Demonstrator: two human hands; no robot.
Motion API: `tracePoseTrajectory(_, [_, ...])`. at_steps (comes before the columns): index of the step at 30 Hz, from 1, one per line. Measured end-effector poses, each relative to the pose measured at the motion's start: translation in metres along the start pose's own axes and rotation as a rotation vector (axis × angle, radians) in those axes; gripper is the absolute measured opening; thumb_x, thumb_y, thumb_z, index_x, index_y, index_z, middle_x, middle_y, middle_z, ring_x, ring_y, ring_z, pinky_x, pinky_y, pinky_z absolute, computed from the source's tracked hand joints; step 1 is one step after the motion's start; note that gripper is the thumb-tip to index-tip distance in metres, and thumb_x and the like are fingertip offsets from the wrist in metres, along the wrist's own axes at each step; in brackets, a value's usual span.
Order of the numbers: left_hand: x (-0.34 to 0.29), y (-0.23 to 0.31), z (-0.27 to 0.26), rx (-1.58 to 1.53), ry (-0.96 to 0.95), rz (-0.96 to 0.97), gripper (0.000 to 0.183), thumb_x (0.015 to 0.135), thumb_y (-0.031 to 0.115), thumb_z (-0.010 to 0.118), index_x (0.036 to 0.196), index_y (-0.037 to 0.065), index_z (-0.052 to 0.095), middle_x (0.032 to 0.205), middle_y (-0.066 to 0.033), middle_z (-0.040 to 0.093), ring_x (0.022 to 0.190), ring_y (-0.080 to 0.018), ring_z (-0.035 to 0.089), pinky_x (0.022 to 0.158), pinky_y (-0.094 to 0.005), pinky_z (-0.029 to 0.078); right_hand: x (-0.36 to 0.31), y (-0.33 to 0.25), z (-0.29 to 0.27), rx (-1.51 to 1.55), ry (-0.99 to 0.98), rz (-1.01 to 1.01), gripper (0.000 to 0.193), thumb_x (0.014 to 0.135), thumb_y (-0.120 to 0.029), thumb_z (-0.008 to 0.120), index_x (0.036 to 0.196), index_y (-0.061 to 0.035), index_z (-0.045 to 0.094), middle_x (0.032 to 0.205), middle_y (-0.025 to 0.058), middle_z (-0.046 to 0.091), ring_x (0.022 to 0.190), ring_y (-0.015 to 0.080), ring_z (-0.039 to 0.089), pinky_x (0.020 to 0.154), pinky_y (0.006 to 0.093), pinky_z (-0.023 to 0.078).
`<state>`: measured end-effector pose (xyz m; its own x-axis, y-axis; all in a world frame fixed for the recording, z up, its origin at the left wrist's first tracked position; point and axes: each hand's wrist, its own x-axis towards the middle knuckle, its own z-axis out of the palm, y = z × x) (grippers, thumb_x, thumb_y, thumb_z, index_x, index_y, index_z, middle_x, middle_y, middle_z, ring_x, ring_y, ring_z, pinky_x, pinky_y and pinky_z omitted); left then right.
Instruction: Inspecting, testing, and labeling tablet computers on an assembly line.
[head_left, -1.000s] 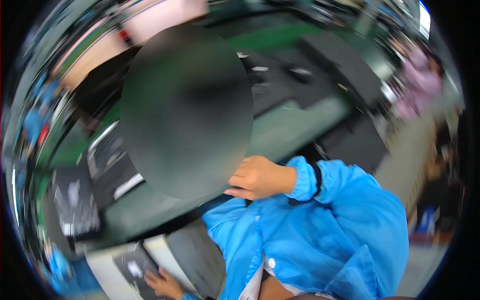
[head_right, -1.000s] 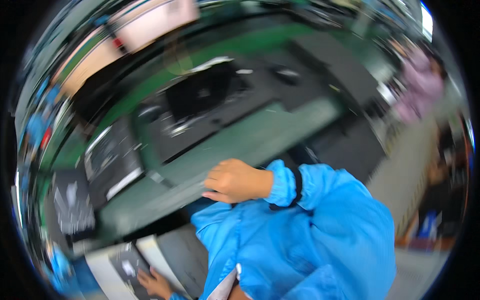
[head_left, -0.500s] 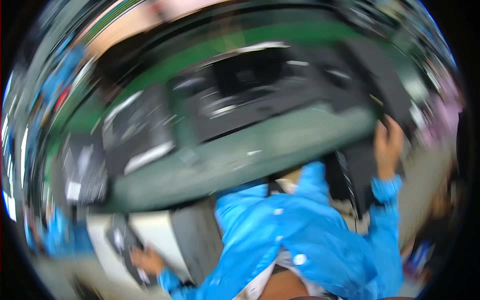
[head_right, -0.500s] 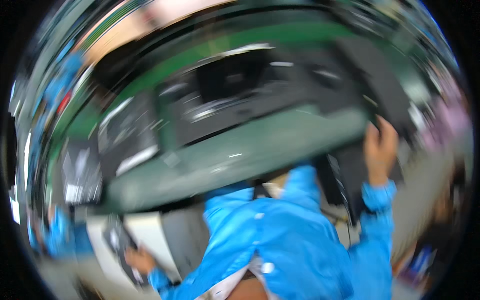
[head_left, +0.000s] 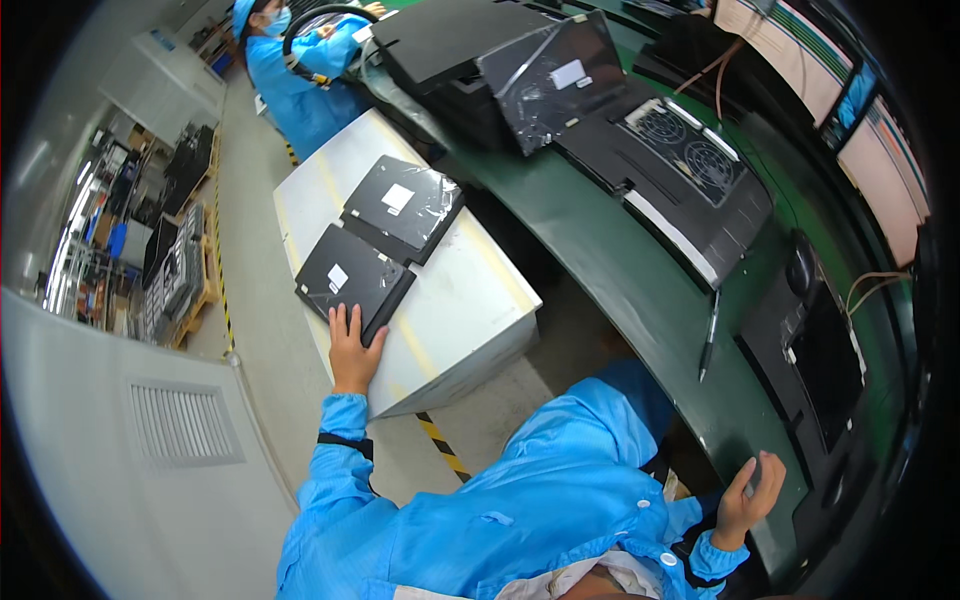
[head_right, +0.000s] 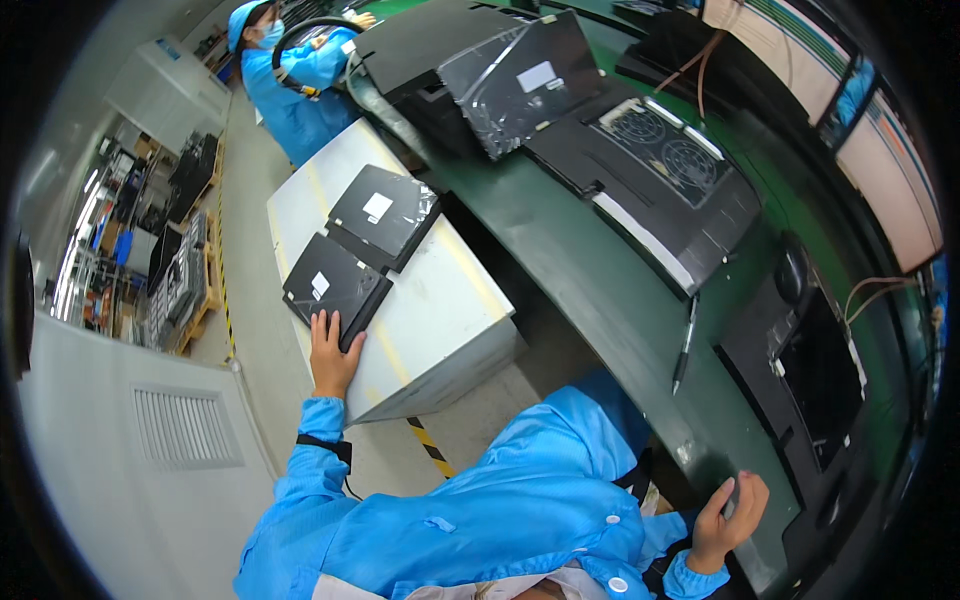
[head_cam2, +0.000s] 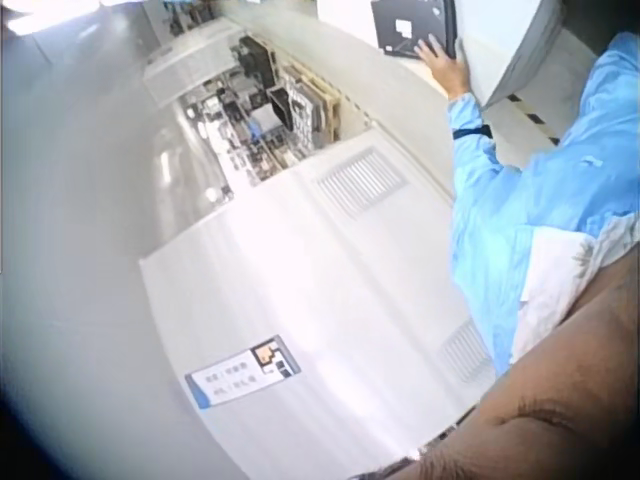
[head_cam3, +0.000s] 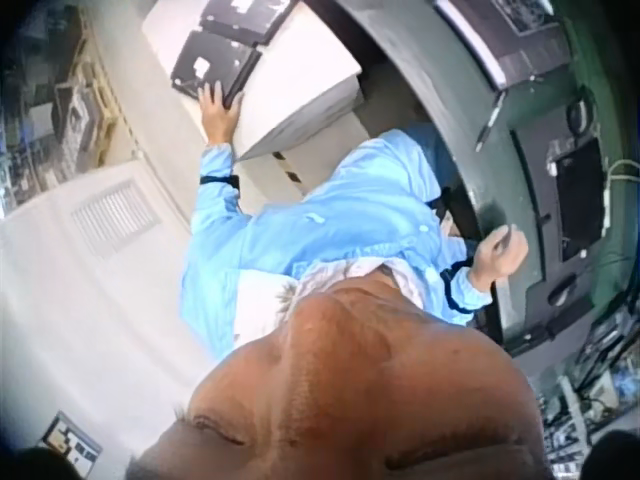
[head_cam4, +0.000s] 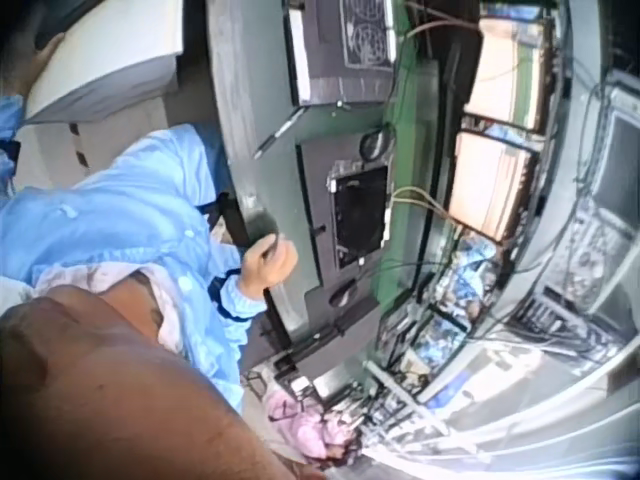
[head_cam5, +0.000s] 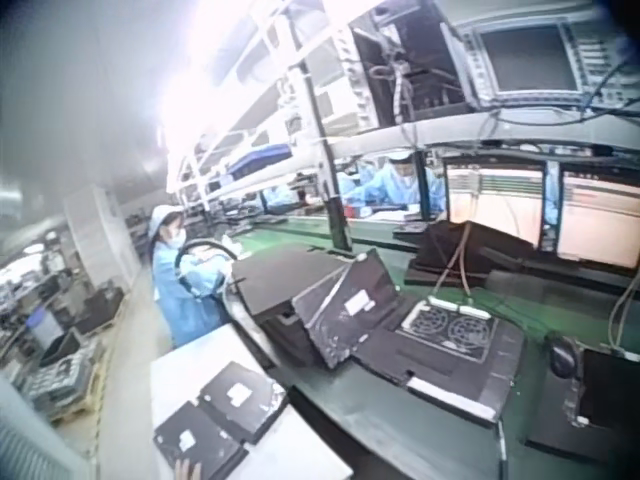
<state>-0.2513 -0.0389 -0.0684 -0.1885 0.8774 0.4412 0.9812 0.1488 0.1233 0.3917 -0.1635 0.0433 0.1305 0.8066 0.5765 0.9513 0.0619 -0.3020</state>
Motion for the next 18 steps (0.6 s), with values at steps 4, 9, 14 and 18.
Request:
tracePoseTrajectory(4, [0.027,-0.03,0.004,0.044,0.017,0.043,0.065,0.086,0.038,0.079,0.135,0.001,0.061,0.145,-0.0273,0.053,0.138,-0.0486,0.046,0.107,-0.0495,0.047,0.002,0.004,0.001,-0.043,0.001,0.012,0.019,0.092,0.009,0.063,0.111,0.007,0.063,0.108,0.0228,0.064,0.097,0.0383,0.064,0.086,0.0434,0.052])
tracePoseTrajectory(9, [0.053,-0.047,0.021,0.063,-0.037,-0.016,0.067,0.089,0.039,0.076,0.14,0.002,0.056,0.15,-0.0272,0.047,0.142,-0.0486,0.04,0.108,-0.0494,0.046,-0.001,0.005,-0.005,-0.095,-0.03,0.009,0.016,0.093,0.008,0.063,0.109,0.0074,0.062,0.105,0.0226,0.064,0.095,0.0374,0.064,0.084,0.0432,0.052])
tracePoseTrajectory(14, [0.061,-0.091,0.027,0.051,-0.077,-0.046,0.067,0.092,0.039,0.073,0.143,0.001,0.052,0.153,-0.0277,0.043,0.145,-0.0493,0.034,0.114,-0.0495,0.041,-0.01,-0.004,-0.012,-0.065,-0.072,0.061,0.012,0.096,0.006,0.062,0.107,0.0065,0.064,0.105,0.0217,0.065,0.096,0.0366,0.065,0.087,0.0418,0.052])
tracePoseTrajectory(18, [0.109,-0.125,0.045,-0.06,-0.217,0.098,0.067,0.092,0.033,0.072,0.147,0.003,0.048,0.156,-0.0277,0.039,0.148,-0.0481,0.03,0.12,-0.0503,0.031,-0.013,-0.015,-0.017,-0.092,-0.024,0.044,0.013,0.093,0.005,0.063,0.106,0.0051,0.065,0.104,0.0211,0.066,0.095,0.0366,0.065,0.087,0.0412,0.053])
